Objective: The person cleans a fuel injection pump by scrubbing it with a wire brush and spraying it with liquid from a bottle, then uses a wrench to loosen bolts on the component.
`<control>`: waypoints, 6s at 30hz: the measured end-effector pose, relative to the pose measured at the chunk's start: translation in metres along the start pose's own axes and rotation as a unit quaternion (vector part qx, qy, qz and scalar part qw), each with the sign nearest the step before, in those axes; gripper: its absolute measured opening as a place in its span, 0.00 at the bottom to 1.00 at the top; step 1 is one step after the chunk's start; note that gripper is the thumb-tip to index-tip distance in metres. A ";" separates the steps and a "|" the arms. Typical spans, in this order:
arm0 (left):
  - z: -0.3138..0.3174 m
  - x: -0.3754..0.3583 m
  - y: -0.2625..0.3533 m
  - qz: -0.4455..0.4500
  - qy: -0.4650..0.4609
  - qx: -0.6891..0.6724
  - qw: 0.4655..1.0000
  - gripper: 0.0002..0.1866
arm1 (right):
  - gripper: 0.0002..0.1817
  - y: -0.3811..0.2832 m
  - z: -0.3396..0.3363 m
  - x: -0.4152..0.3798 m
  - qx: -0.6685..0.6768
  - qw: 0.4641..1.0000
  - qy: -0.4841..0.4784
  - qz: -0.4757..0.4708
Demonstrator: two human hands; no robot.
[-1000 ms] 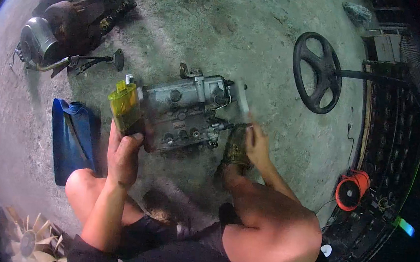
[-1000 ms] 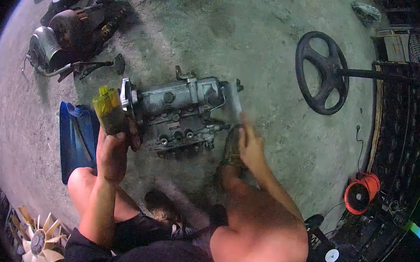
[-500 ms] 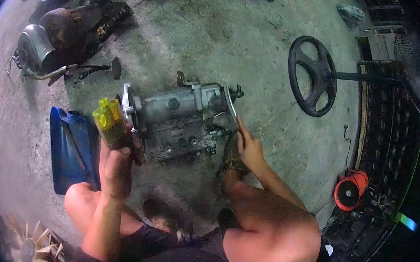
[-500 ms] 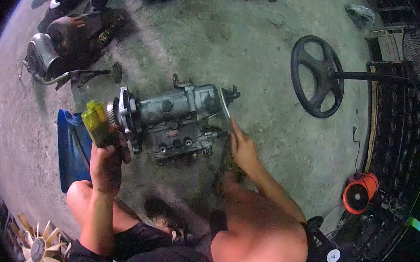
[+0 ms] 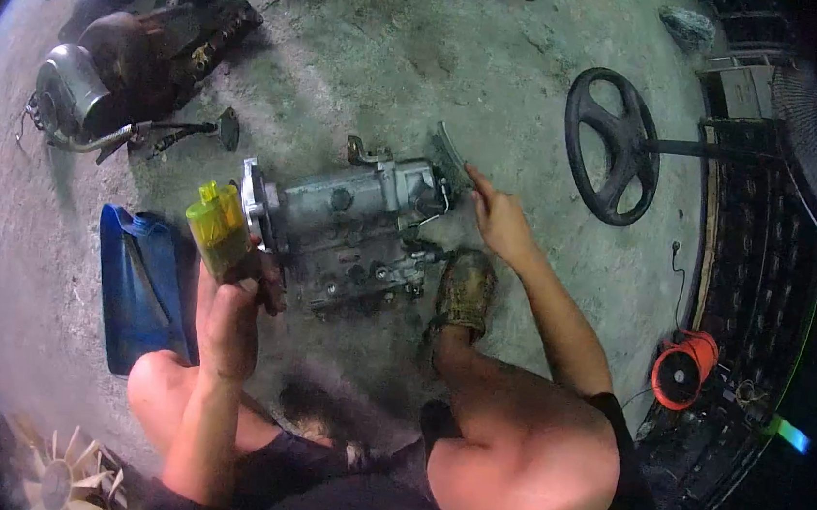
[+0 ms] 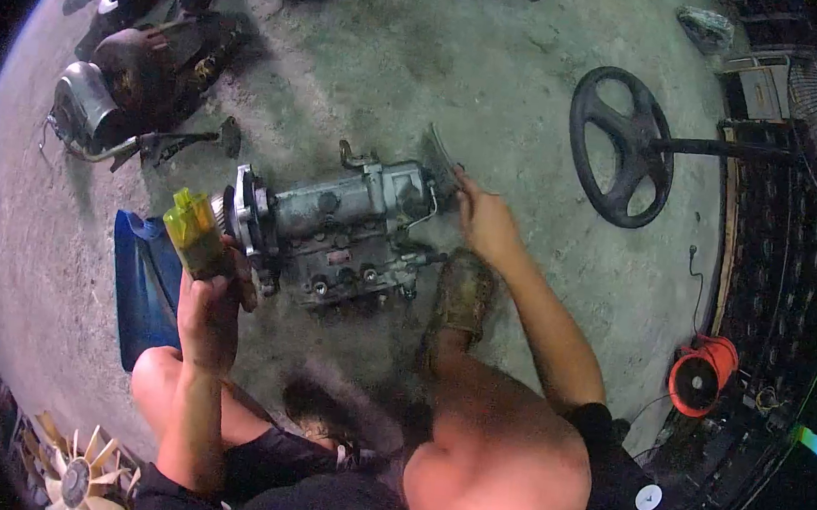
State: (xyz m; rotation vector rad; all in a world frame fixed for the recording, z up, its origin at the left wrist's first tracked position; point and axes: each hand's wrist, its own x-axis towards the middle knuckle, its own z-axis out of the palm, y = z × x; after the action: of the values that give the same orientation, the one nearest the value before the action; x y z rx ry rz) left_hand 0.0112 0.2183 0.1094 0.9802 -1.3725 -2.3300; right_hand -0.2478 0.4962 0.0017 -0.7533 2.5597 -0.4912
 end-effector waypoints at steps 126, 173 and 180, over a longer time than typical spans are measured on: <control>0.065 -0.015 0.010 -0.055 -0.120 -0.068 0.989 0.28 | 0.40 -0.012 0.135 -0.111 0.321 0.906 -0.029 0.275; 0.021 -0.003 0.014 -0.035 -0.131 -0.142 0.980 0.26 | 0.40 -0.032 0.049 -0.086 -0.079 0.969 -0.126 0.196; 0.036 -0.008 0.010 -0.062 -0.151 -0.156 0.974 0.25 | 0.42 -0.093 0.144 -0.130 0.366 0.839 -0.053 0.400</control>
State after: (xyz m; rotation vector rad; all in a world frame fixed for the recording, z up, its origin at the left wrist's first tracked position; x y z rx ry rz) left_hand -0.0084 0.2418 0.1325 0.6551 -1.0123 -2.7699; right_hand -0.0392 0.4671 -0.0405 0.5318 2.0409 -0.9775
